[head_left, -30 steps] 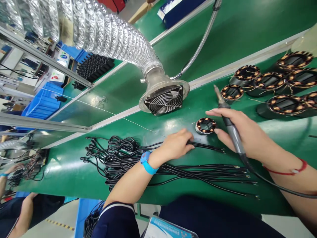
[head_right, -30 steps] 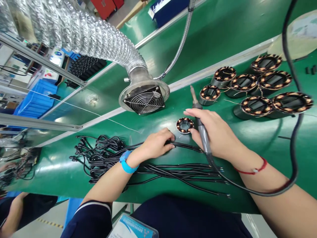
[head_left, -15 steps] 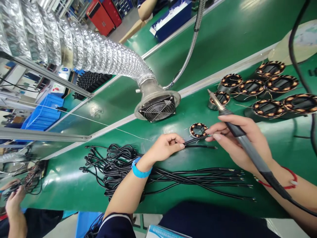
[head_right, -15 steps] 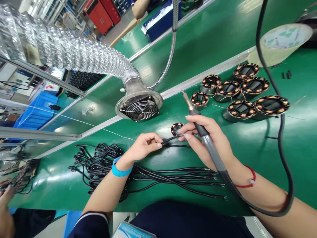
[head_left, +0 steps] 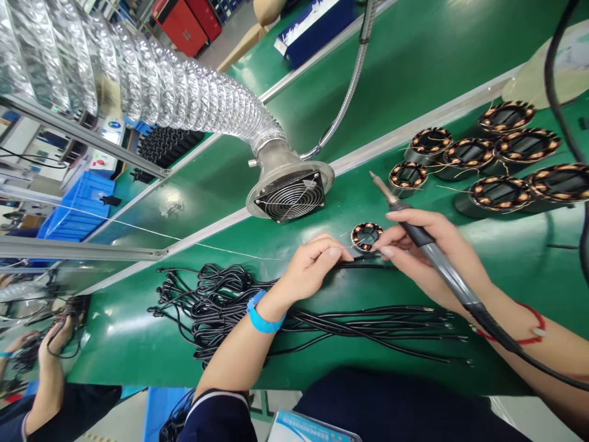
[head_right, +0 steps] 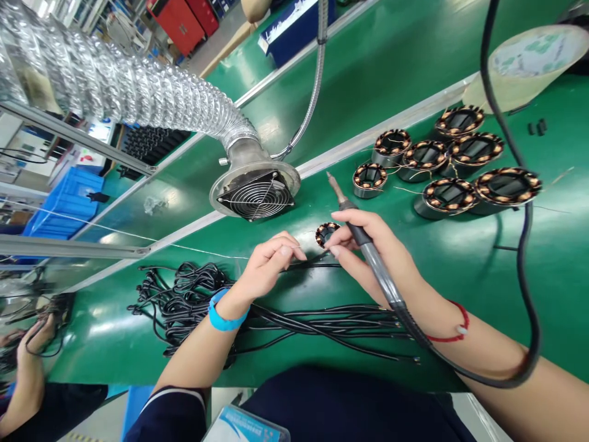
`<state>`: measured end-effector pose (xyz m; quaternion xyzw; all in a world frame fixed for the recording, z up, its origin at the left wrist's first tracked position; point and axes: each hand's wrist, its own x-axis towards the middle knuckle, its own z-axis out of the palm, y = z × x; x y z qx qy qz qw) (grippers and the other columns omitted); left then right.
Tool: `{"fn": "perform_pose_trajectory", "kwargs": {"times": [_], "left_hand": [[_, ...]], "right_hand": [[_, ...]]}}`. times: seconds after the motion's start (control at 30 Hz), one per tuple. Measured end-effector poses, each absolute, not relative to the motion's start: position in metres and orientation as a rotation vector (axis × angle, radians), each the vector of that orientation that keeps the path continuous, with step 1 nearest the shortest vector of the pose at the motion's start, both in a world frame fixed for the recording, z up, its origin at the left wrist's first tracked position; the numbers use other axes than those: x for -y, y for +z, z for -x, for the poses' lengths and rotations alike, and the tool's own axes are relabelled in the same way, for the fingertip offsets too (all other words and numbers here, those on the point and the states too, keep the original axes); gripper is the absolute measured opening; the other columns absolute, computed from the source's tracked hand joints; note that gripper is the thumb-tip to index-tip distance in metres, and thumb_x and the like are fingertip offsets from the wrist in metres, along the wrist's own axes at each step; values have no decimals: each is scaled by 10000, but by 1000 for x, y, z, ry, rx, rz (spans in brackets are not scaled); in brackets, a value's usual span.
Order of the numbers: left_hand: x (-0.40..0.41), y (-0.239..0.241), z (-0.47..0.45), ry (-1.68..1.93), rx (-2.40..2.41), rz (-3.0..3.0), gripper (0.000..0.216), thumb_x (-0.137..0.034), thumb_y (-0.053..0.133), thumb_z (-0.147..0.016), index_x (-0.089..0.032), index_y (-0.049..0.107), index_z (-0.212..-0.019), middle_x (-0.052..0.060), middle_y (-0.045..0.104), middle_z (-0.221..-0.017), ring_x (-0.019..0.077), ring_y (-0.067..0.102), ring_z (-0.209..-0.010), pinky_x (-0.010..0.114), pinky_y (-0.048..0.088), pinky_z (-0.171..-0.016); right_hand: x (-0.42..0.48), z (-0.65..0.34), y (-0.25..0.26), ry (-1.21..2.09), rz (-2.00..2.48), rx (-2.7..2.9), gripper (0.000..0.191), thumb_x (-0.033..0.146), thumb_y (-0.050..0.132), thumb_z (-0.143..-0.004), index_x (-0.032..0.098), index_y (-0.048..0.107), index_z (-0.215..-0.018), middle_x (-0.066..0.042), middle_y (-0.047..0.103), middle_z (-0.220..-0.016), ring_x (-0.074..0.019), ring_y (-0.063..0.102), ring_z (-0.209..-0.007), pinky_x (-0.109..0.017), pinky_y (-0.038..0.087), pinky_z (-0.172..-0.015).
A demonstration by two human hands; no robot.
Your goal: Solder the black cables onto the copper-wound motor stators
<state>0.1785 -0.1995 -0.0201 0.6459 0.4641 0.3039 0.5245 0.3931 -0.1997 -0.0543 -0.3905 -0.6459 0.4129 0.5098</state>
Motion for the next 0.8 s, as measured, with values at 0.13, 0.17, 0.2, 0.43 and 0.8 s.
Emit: {"fn": "perform_pose_trajectory", "kwargs": {"times": [0.13,0.17,0.2,0.43,0.8], "left_hand": [[204,-19,-189,709,-1071,-1723,528,-566,391,-1005,-167,668,-798,60,651,-817,154,593,-809,306,478,-828],[205,-20,-190,686,-1060,-1757,522,-557,387,-1009,-168,668,-804,61,653,-821,156,595,-812,306,477,-826],[205,-20,-190,665,-1052,-1783,519,-553,381,-1011,-171,666,-808,64,657,-828,158,598,-815,308,477,-824],[206,-18,-187,666,-1066,-1938,401,-413,432,-1002,-183,623,-735,60,655,-780,173,596,-818,340,472,-838],[215,-12,-188,547,-918,-1205,453,-623,598,-878,-178,518,-875,-9,587,-709,89,563,-592,246,458,-600]], "right_hand": [[202,-389,-55,1023,918,1543,338,299,662,-947,269,525,-1255,15,685,-895,-118,670,-674,-251,599,-632],[202,-389,-55,1024,922,1549,347,305,669,-944,267,524,-1257,12,684,-895,-120,670,-682,-254,600,-636],[203,-390,-55,1029,928,1556,359,309,676,-939,265,522,-1260,9,684,-892,-125,672,-693,-259,601,-640],[204,-389,-56,1044,841,1557,369,287,676,-940,280,514,-1271,13,686,-879,-143,686,-759,-286,609,-714],[215,-377,-40,956,862,1578,278,278,651,-948,323,532,-1195,14,669,-851,-181,679,-748,-353,570,-727]]}}
